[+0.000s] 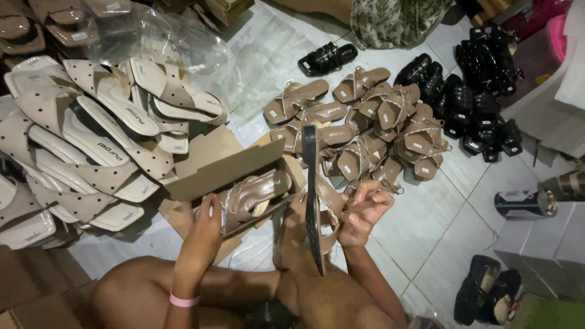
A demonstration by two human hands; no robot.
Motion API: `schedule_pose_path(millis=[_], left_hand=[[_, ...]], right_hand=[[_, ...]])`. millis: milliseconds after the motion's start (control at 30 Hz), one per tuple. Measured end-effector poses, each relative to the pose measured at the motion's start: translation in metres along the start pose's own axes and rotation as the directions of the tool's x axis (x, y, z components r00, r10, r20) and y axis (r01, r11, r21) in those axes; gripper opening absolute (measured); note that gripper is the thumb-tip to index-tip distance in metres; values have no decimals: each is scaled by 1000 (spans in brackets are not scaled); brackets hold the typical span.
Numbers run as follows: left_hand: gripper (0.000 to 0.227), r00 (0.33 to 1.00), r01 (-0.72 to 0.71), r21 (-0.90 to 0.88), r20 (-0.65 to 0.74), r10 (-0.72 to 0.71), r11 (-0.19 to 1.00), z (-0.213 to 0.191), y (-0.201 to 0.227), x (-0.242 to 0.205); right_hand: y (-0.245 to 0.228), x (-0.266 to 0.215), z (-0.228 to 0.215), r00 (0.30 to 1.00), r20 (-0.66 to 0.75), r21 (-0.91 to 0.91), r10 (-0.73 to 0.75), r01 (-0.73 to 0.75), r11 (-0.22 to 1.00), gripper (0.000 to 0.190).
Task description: The person sits on the floor and repeatedly packs pairs of brown sandals into small cardboard boxes. They pick up a pair of sandals, place them inside a box, close the lid, and then move the box aside. This process is repeated multiple times with different pairs of sandals.
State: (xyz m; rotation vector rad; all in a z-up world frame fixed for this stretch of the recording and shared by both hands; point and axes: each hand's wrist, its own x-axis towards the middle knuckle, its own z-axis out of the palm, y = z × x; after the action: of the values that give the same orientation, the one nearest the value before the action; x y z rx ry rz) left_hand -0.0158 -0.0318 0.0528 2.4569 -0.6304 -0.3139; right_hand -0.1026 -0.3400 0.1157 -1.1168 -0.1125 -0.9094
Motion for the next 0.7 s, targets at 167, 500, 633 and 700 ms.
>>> schedule_pose_path(millis=[167,500,633,700], left_hand=[[77,997,56,123,43,-61,991,-22,9,-2],[79,862,-380,-104,-401,310,919,-68,81,3],[86,817,-517,-72,-341,466,853,-79,86,29],[86,897,-431,-342,-65,437,835,-75,84,43]], right_hand=[[-6,1,9,1000,15,47,22,-22,999,54],[11,14,18,584,207,635,785,-690,346,31],[42,-18,19,841,-56,33,538,-537,843,39],[50,-16,10,618,10,572,786,-648,502,34]])
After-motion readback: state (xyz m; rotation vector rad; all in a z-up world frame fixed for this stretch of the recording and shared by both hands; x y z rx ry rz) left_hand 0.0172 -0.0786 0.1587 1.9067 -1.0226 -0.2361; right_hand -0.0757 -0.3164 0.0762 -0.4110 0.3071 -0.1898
